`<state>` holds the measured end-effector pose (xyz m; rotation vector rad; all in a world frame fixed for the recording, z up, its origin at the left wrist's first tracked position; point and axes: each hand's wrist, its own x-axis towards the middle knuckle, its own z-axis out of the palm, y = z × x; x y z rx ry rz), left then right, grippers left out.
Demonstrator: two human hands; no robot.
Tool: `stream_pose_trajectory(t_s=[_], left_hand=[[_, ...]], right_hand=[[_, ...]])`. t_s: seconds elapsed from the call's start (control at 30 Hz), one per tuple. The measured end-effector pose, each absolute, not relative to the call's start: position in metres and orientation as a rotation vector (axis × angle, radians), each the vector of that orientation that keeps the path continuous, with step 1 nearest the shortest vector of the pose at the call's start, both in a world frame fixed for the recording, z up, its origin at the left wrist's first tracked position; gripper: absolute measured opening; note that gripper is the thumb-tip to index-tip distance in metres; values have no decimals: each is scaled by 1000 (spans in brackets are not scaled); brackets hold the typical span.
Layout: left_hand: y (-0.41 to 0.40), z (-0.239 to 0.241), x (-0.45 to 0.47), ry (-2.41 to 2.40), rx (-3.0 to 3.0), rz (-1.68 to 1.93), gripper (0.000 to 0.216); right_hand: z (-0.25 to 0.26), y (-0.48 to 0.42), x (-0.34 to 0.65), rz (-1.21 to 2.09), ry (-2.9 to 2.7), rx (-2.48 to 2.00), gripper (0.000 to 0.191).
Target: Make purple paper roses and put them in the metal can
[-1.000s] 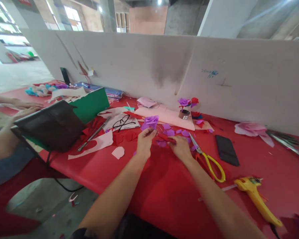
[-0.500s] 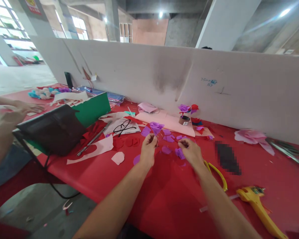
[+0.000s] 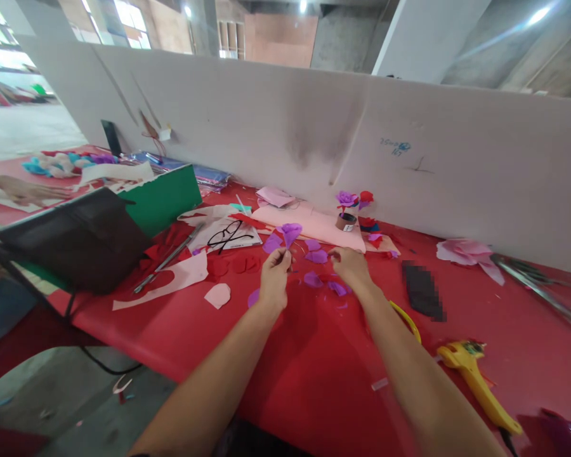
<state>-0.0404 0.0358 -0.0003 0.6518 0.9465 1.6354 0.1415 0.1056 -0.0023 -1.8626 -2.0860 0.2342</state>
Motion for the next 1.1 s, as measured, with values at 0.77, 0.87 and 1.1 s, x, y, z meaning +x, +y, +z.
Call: stream_pose_trajectory(t_s=[0.77,0.87,1.1], left_hand=[[33,-4,-32,935,712,1549,13],[31,-2,-30,906,706,1539,16],[16,2,-20,738,583,1316,34]], right_hand=[[-10,109,129,617,-1703,-1561,4],[-3,99,132,752,-1544,-1467,14],[6,40,126,1196,-1100,-1217,29]])
